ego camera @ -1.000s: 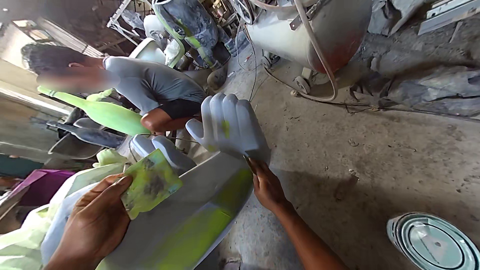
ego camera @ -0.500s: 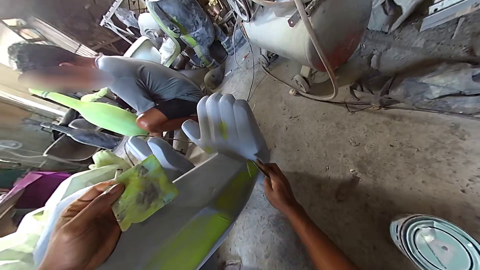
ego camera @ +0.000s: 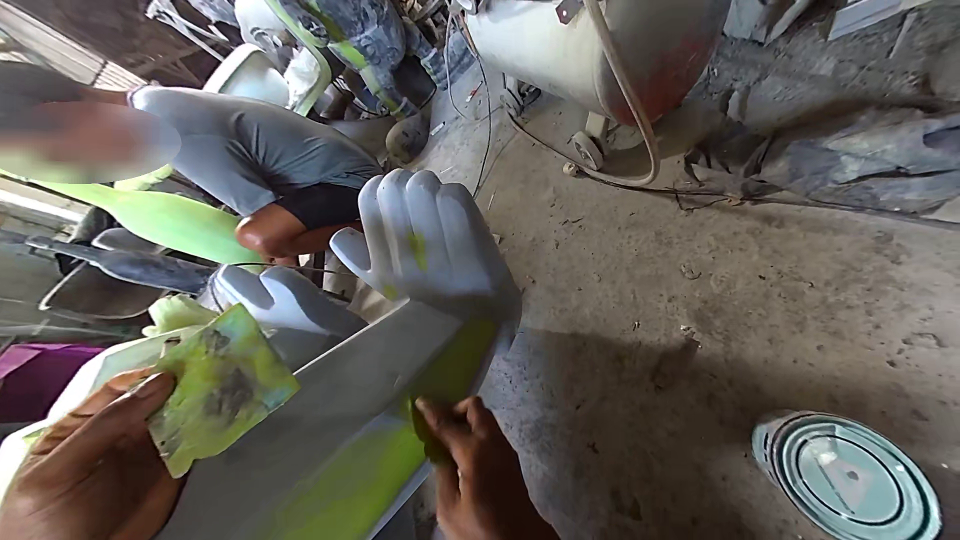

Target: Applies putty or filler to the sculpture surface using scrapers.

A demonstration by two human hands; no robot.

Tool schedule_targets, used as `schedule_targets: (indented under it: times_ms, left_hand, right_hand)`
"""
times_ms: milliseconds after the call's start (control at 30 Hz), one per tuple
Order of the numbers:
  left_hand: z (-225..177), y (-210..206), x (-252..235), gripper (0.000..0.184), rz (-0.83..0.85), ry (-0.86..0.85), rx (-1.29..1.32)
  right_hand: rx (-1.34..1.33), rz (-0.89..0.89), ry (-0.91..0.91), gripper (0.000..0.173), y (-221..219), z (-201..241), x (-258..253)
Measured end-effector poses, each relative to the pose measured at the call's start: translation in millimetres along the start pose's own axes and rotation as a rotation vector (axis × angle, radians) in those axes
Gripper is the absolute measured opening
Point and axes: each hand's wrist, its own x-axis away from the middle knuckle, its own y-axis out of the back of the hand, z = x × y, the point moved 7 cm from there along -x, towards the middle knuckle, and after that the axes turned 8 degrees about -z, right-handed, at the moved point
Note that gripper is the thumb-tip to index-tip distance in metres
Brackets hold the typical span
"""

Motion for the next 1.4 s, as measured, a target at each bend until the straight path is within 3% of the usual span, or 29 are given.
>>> schedule_targets:
  times_ms: [100, 200, 333, 433, 533, 700, 800, 900, 1000, 1100, 1200, 1300, 1400]
  left_hand:
    - [-2.6, -0.7, 0.8, 0.029, -0.010, -0.002, -0.019]
    - [-0.9, 0.9, -1.3, 0.031, -0.010, -0.003, -0.037]
    - [-0.3, 2.2, -1.1, 0.032, -0.056, 0.011, -0.038]
    - [1.8, 5.2, -3.8, 0.031, -0.035, 0.018, -0.052]
    - [3.1, 6.1, -4.4, 0.031, -0.016, 0.032, -0.047]
    - [1.2, 6.6, -6.4, 0.029, -0.016, -0.010, -0.081]
    - [3.6, 6.6, -6.4, 0.027, -0.008, 0.005, -0.059]
    - [1.3, 4.5, -6.3, 0.029, 0.004, 0.000, -0.064]
    - [2.3, 5.6, -8.2, 0.030, 0.002, -0.018, -0.065]
    - [1.3, 4.6, -8.6, 0.031, 0.020, -0.016, -0.038]
    - [3.9, 6.4, -10.7, 0.030, 0.074, 0.013, -0.007]
    - [5.9, 10.8, -13.0, 0.028, 0.070, -0.003, -0.021]
    - [1.5, 6.3, -9.6, 0.032, 0.096, 0.021, -0.081]
  right_hand:
    - [-0.133, 0.154, 0.034, 0.047, 16.2, -15.2, -12.9]
    - [-0.059, -0.025, 0.041, 0.044, 38.6, -59.2, -56.7]
    - [0.193, -0.114, 0.152, 0.053, 20.4, -84.3, -96.3]
    - [0.420, -0.099, 0.140, 0.066, 2.6, -84.1, -93.9]
    - [0.451, -0.101, 0.113, 0.070, -3.9, -101.7, -71.9]
    - [0.262, -0.126, 0.176, 0.049, 18.2, -135.0, -48.0]
    - [0.177, -0.183, 0.164, 0.054, 30.3, -124.3, -71.7]
    - [0.169, -0.190, 0.117, 0.055, 15.6, -100.4, -97.2]
    - [0.192, -0.184, 0.099, 0.056, 10.1, -92.7, -95.3]
    - [0.137, -0.136, 0.156, 0.052, 18.0, -96.9, -83.0]
    - [0.121, -0.226, 0.138, 0.050, 15.5, -113.7, -86.1]
    - [0.196, -0.322, 0.117, 0.061, -6.9, -122.6, -89.1]
    - [0.182, -0.306, 0.111, 0.063, -6.6, -119.2, -89.9]
